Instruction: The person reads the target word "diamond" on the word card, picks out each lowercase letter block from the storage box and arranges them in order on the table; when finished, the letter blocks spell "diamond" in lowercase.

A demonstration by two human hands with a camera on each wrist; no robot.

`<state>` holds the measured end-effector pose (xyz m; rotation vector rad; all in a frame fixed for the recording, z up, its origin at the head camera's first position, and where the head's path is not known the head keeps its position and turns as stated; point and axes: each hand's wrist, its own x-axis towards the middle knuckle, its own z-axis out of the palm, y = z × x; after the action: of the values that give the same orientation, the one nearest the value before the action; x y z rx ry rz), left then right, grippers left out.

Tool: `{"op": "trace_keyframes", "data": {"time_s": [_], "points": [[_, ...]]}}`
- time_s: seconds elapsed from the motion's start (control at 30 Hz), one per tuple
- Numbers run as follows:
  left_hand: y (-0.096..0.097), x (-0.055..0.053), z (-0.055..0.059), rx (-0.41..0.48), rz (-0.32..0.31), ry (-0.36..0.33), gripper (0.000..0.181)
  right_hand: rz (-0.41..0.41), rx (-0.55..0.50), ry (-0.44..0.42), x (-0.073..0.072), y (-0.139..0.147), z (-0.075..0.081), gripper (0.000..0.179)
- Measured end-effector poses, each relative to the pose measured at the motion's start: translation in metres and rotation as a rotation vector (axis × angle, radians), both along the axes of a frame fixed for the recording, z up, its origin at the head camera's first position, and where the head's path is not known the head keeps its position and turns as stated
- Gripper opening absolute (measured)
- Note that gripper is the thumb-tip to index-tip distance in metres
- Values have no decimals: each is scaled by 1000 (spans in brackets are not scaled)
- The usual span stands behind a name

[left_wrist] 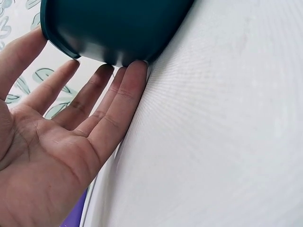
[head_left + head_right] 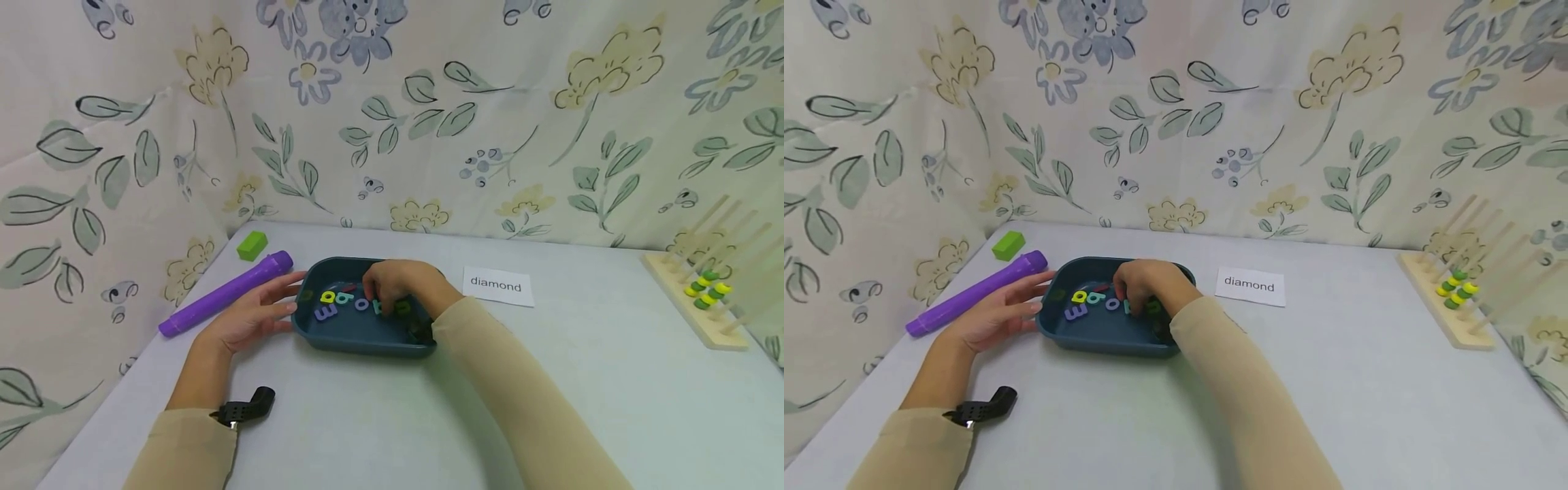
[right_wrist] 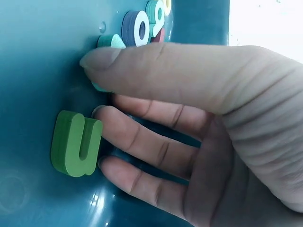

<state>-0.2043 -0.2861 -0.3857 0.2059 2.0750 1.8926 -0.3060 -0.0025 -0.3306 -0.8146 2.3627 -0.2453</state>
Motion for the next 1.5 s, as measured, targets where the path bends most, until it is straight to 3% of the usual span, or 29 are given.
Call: {"op": "trace_keyframes", "data": {"time_s": [0.2, 0.37, 0.6, 0.83, 1.0, 1.2, 1.5], "points": [[-2, 1, 0, -3, -11, 9, 63, 7, -19, 16, -2, -1, -4, 29], [-2, 1, -1, -6, -16, 5, 64, 2, -89, -23, -4, 5, -3, 26], [-1, 0, 0, 2, -8, 2, 65, -18, -170, -77, -4, 12, 9, 25], [0, 0, -1, -4, -8, 9, 64, 34, -279, -72, -5, 20, 22, 30], [-1, 0, -2, -11, -3, 1, 64, 69, -393, -139, 1, 29, 35, 42], [-2, 1, -3, 5, -13, 7, 64, 57, -481, -61, 11, 44, 50, 27], [-2, 2, -1, -3, -18, 8, 64, 27, -599, -112, 25, 65, 50, 27]]}}
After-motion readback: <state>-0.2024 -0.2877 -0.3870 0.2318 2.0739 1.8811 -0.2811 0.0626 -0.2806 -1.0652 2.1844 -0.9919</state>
